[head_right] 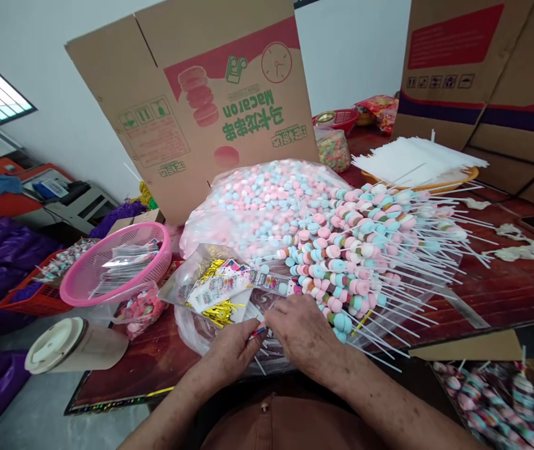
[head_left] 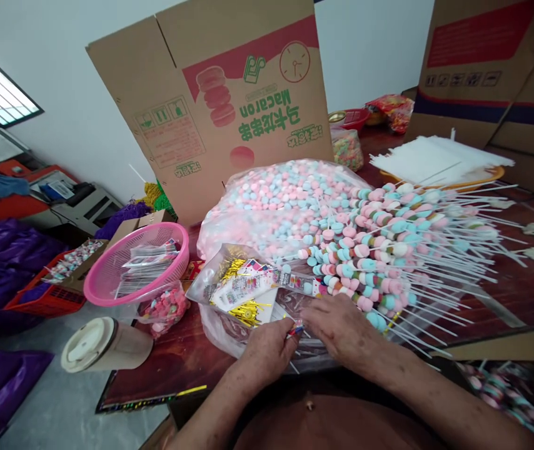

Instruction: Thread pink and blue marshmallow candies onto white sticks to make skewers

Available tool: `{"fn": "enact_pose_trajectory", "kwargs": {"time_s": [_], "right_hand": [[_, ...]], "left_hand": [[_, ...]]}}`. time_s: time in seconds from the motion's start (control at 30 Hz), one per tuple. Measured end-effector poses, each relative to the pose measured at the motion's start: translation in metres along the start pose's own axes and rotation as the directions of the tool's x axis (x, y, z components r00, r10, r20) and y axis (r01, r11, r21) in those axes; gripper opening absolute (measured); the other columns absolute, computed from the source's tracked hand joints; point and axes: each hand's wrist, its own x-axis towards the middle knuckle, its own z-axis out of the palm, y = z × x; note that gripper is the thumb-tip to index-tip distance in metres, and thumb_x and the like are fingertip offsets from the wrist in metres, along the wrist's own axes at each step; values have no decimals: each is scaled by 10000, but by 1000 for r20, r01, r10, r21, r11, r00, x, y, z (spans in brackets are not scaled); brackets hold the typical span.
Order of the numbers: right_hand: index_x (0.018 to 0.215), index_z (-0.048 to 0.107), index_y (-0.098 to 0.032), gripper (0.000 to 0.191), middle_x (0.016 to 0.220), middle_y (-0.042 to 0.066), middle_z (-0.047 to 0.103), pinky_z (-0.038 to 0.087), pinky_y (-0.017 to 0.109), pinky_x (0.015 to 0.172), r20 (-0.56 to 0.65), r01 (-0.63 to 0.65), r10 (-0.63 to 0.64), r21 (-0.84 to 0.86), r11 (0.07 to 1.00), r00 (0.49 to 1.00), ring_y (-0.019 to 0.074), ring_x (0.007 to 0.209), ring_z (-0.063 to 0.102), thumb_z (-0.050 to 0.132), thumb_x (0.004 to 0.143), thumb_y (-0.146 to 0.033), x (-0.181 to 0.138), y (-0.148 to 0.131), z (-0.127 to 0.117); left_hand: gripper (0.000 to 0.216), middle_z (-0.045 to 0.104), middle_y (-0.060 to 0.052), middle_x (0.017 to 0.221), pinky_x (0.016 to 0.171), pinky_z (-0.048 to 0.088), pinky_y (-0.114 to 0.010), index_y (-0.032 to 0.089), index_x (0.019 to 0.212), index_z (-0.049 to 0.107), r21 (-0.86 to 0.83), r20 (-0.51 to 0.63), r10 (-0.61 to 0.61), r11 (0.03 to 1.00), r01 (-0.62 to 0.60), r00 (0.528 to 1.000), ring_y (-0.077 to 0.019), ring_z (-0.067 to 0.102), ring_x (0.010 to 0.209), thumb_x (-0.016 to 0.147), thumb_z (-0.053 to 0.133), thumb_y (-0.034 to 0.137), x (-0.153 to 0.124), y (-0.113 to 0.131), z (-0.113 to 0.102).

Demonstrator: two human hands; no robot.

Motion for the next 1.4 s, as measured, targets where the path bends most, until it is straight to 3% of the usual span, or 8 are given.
{"fn": "enact_pose_trajectory", "kwargs": {"time_s": [0.1,0.3,0.53,0.8,1.0,1.2,1.3,1.4], "right_hand": [[1178,514,-158,379,1081,141,593,428,337,673,-145,-246,278,205,947,949,222,857,555,446,838,-312,-2,-6,6],[1048,571,-138,322,627,-4,588,448,250,517,365,-570,442,590,571,820,134,551,543,471,797,-313,-5,-25,39],[1189,497,-156,363,1027,117,630,428,453,833,-98,-23,30,66,998,995,260,981,551,365,852,-177,2,-17,24],[1079,556,-78,291,895,124,647,307,492,954,253,531,-488,-143,835,835,226,855,547,366,861,-106,-17,-38,42],[644,479,-180,188,503,18,522,461,342,628,646,-448,114,379,810,754,175,554,546,388,806,-208,-7,-43,49],[628,391,-207,243,334,-99,290,407,233,423,837,-758,-34,511,406,546,96,307,369,257,821,-269,-3,-27,37],[806,534,-166,224,583,-3,568,438,249,540,639,-587,134,577,568,758,119,524,525,334,838,-260,8,-10,32],[889,590,-152,216,885,85,617,423,279,707,320,-163,98,184,969,942,163,813,550,380,836,-154,24,1,48]], "left_hand": [[404,634,-52,750,594,369,-243,176,806,549,-125,-21,-86,989,83,996,-163,550,682,896,248,430,-5,0,9],[264,645,-59,859,640,396,-258,174,901,565,-232,85,-71,969,89,994,-186,558,752,801,473,400,-19,1,1],[300,518,6,532,439,352,-222,197,653,564,-778,182,-114,590,214,977,-119,431,455,783,461,447,-29,-11,-2],[223,471,21,478,409,304,-199,183,531,552,-779,472,239,565,274,849,-86,385,402,705,568,320,-25,-20,-12],[107,631,-68,735,617,446,-297,172,780,607,-36,96,163,986,-160,982,-200,574,667,765,502,181,-33,-18,-13],[248,652,-96,794,686,472,-312,164,952,620,203,-323,447,894,-400,834,-184,597,729,857,392,174,-49,-26,14],[189,663,-77,766,662,467,-273,170,861,663,-260,-516,46,943,-207,855,-166,598,708,816,489,226,-53,-37,24],[178,613,-10,581,505,425,-225,158,757,672,-838,-300,-550,542,60,779,-122,543,521,699,643,323,-52,-43,25]]}}
